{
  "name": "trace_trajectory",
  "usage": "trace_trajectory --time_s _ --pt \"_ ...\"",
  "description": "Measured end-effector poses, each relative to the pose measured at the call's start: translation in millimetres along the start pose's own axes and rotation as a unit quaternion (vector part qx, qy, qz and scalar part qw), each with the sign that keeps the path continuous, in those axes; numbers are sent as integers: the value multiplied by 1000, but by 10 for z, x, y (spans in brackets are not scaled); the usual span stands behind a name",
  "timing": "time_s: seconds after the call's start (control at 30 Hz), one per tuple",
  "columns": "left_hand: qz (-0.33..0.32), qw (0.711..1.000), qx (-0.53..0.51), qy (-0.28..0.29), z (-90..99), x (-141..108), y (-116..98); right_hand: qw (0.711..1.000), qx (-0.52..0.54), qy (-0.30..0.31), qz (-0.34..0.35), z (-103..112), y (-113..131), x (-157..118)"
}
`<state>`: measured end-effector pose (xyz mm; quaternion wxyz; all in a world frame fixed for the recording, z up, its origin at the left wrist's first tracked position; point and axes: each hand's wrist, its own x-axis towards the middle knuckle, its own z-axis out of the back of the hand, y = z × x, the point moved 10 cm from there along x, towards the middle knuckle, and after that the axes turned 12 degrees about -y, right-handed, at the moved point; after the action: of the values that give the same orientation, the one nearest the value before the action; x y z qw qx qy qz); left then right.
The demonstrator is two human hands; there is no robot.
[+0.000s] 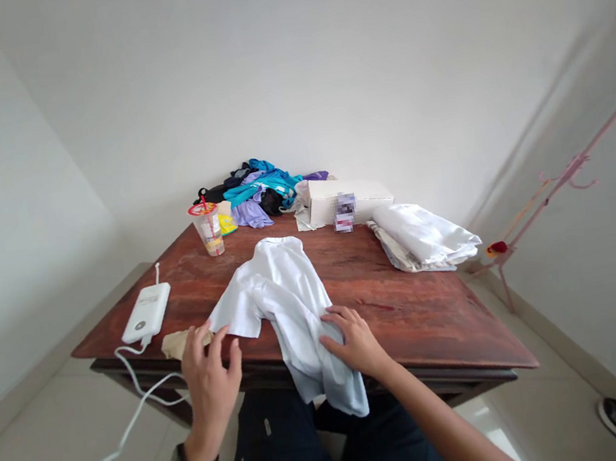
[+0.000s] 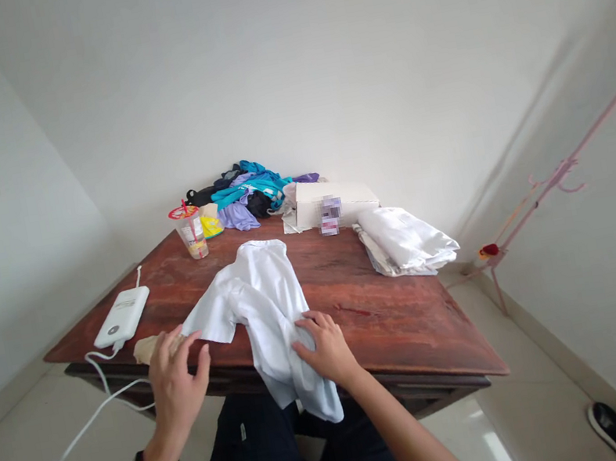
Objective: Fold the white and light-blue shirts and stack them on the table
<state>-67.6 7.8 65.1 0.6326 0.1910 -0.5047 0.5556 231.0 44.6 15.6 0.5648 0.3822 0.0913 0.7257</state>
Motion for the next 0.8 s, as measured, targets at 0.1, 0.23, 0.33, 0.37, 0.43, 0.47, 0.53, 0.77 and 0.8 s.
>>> trace_trajectory --time_s 0.1,0.23,0.33,0.37,0.43,0.47,0.53,0.77,0.8 --pt "-2 997 33 72 -15 -123 341 1000 -20 -22 3 -13 20 7" --pt "-25 989 36 139 -129 -187 451 999 -15 -30 4 28 63 -4" --pt "-46 983 42 174 -283 -154 485 999 1 -32 2 69 89 -37" --pt "-54 980 48 186 -348 -138 507 1000 7 -30 4 72 99 -49" --pt "-62 975 65 202 -486 -93 580 1000 19 -23 9 63 116 -70" --pt "-63 973 75 208 -561 -65 626 999 25 -19 11 58 123 -77" --pt "-61 970 93 214 -712 17 726 999 43 -17 16 64 139 -81" --pt "-27 964 143 222 -1123 521 1027 966 247 -52 -61 340 63 -171" --pt "-19 963 155 218 -1138 580 1042 958 268 -56 -83 392 23 -219"
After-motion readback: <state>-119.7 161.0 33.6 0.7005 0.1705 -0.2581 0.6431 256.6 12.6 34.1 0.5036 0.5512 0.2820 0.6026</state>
